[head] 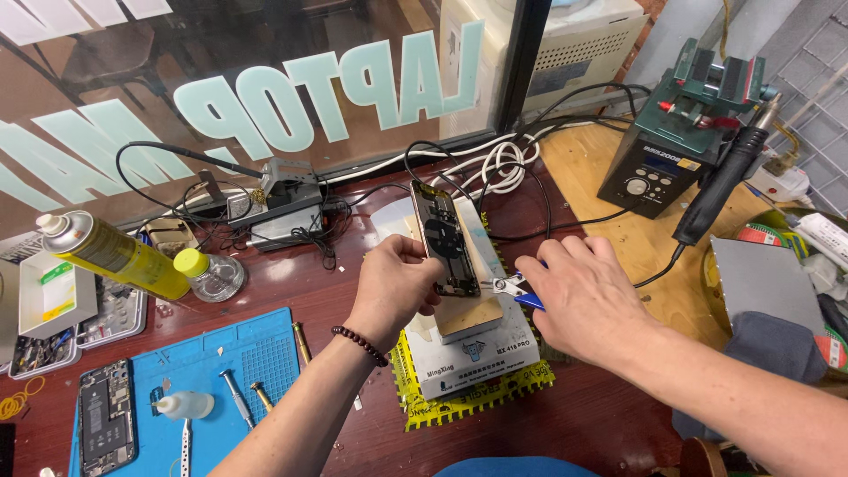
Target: The person works on a disassembled phone frame held on a small stand, prying and adjusting internal components with a small tool, then brushes debris off the frame with a wide brush, uses pliers to grip and pull parts from the frame, and continues picking at the frame edges with a screwdriver-like tool.
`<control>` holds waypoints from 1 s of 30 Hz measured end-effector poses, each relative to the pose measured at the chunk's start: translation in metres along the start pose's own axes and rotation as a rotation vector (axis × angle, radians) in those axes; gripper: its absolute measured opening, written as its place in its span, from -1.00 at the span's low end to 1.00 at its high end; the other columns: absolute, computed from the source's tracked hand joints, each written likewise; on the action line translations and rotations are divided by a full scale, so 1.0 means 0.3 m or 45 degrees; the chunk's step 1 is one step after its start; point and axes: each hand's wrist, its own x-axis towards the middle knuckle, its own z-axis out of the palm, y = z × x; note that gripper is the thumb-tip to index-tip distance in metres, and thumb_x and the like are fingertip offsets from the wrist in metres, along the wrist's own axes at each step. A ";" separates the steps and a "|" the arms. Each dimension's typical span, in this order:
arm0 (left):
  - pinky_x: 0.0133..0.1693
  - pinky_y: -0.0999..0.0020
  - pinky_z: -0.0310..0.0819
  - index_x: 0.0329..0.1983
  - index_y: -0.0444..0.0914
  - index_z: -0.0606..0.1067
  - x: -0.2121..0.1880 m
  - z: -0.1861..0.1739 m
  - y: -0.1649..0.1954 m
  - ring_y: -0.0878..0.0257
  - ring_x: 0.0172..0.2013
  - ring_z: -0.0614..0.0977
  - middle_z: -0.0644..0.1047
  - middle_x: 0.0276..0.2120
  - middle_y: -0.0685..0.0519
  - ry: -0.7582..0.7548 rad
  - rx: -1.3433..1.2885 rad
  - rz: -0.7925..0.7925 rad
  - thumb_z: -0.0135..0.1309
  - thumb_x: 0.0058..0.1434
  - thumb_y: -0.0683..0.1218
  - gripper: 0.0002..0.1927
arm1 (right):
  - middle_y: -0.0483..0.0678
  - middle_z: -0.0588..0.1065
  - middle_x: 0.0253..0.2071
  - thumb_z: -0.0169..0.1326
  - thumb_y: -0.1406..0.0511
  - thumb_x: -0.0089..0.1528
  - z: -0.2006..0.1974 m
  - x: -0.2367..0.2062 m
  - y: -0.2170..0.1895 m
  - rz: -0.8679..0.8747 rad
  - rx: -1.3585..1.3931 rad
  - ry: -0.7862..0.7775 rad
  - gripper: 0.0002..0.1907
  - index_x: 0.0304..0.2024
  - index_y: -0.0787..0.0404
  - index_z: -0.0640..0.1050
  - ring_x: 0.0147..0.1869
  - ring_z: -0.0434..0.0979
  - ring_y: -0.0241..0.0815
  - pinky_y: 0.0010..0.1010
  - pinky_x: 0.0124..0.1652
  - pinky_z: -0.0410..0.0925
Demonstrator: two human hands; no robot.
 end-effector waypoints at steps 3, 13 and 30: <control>-0.62 0.41 0.48 -0.21 -0.38 0.46 0.002 0.002 0.009 0.29 -0.63 0.59 0.58 -0.50 -0.01 -0.012 -0.008 0.019 0.15 0.07 -0.24 -0.78 | -0.03 0.44 -0.18 0.28 0.27 -0.04 -0.013 0.021 0.001 -0.069 -0.087 -0.059 -0.47 0.01 0.12 0.53 -0.02 0.41 -0.03 -0.13 0.02 0.20; -0.59 0.42 0.52 -0.18 -0.36 0.47 0.000 0.004 0.022 0.30 -0.60 0.60 0.59 -0.48 0.01 -0.003 0.035 0.007 0.14 0.08 -0.23 -0.77 | -0.03 0.45 -0.18 0.28 0.25 -0.05 -0.017 0.047 0.009 -0.121 -0.097 -0.052 -0.50 -0.04 0.12 0.55 -0.03 0.42 -0.04 -0.14 0.00 0.21; -0.58 0.43 0.54 -0.17 -0.37 0.47 -0.012 0.018 0.038 0.30 -0.59 0.62 0.60 -0.44 0.00 -0.013 0.040 0.014 0.14 0.10 -0.23 -0.77 | -0.06 0.47 -0.30 0.00 0.29 0.20 -0.022 0.065 -0.044 -0.142 -0.479 -0.205 -0.86 -0.22 0.13 0.54 -0.13 0.43 -0.08 -0.16 -0.16 0.21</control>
